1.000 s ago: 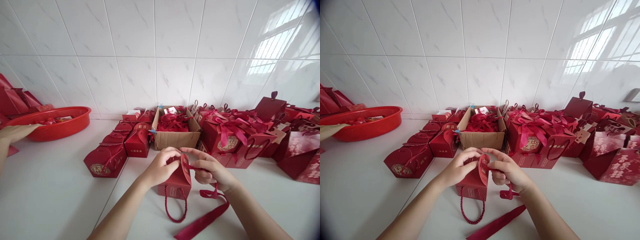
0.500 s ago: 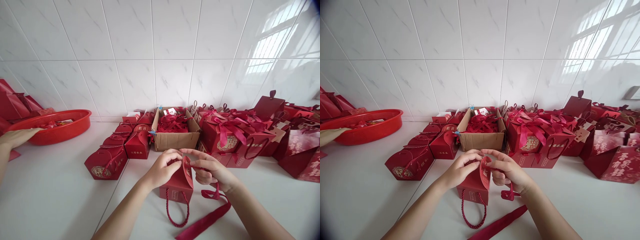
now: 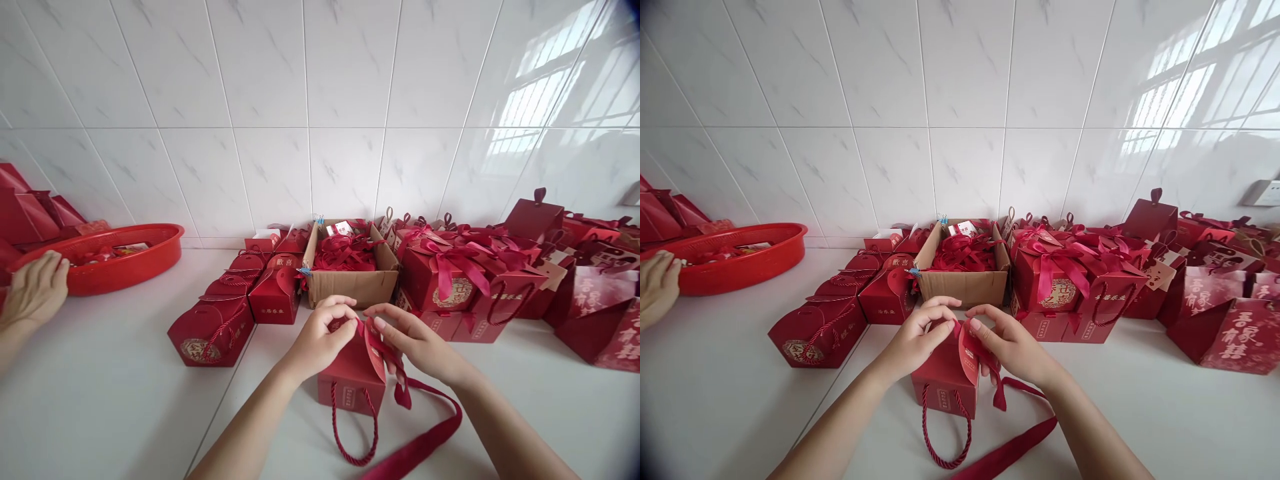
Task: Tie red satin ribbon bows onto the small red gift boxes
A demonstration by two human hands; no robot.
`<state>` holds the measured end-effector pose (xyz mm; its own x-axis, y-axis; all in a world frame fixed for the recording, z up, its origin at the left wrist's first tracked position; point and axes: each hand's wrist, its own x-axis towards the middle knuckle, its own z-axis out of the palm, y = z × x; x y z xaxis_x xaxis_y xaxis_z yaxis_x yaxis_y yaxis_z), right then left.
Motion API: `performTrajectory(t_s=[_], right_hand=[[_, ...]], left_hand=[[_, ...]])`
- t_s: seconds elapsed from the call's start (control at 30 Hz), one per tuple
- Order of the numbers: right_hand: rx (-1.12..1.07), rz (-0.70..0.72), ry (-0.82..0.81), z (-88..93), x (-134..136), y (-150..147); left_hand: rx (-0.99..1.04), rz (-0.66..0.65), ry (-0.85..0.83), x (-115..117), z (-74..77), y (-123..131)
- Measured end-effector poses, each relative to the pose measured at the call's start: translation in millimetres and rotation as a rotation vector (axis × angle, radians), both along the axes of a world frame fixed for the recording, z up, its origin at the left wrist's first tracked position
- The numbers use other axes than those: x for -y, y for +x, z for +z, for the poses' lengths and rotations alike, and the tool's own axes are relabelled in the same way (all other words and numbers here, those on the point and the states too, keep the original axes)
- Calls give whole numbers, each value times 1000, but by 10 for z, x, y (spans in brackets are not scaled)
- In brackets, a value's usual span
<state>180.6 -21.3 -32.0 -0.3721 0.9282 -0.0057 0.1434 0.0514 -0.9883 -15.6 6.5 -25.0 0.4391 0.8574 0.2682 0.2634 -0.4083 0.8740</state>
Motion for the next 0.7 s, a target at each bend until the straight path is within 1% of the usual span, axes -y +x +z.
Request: performTrajectory(t_s=[0.07, 0.13, 0.23, 0.27, 0.3, 0.33, 0.4, 0.47, 0.53, 0.57, 0.63, 0.7], right_hand=[[89, -54, 72, 27, -20, 52], [255, -87, 146, 100, -41, 106], [608, -130, 305, 303, -60, 121], [676, -136, 356, 385, -65, 97], [682, -122, 393, 464, -72, 59], [648, -102, 421, 537, -82, 8], [531, -58, 423, 645, -114, -113], [407, 8, 378, 695, -161, -226], [290, 106, 309, 703, -211, -292], [238, 148, 275, 701, -232, -298], [147, 195, 220, 708, -263, -254], [40, 172, 206, 741, -276, -155]], left_hand=[[98, 28, 18, -26, 12, -25], [235, 59, 24, -55, 22, -46], [425, 166, 12, -100, 18, -69], [472, 201, -2, -113, 14, -73], [511, 225, -18, -123, 10, -77], [544, 233, -34, -130, 10, -79], [597, 192, -56, -132, 16, -79], [634, 121, -61, -121, 29, -79], [633, 77, -41, -107, 39, -82], [597, 81, -11, -100, 41, -87], [442, 127, 69, -86, 45, -104], [243, 156, 136, -69, 56, -127]])
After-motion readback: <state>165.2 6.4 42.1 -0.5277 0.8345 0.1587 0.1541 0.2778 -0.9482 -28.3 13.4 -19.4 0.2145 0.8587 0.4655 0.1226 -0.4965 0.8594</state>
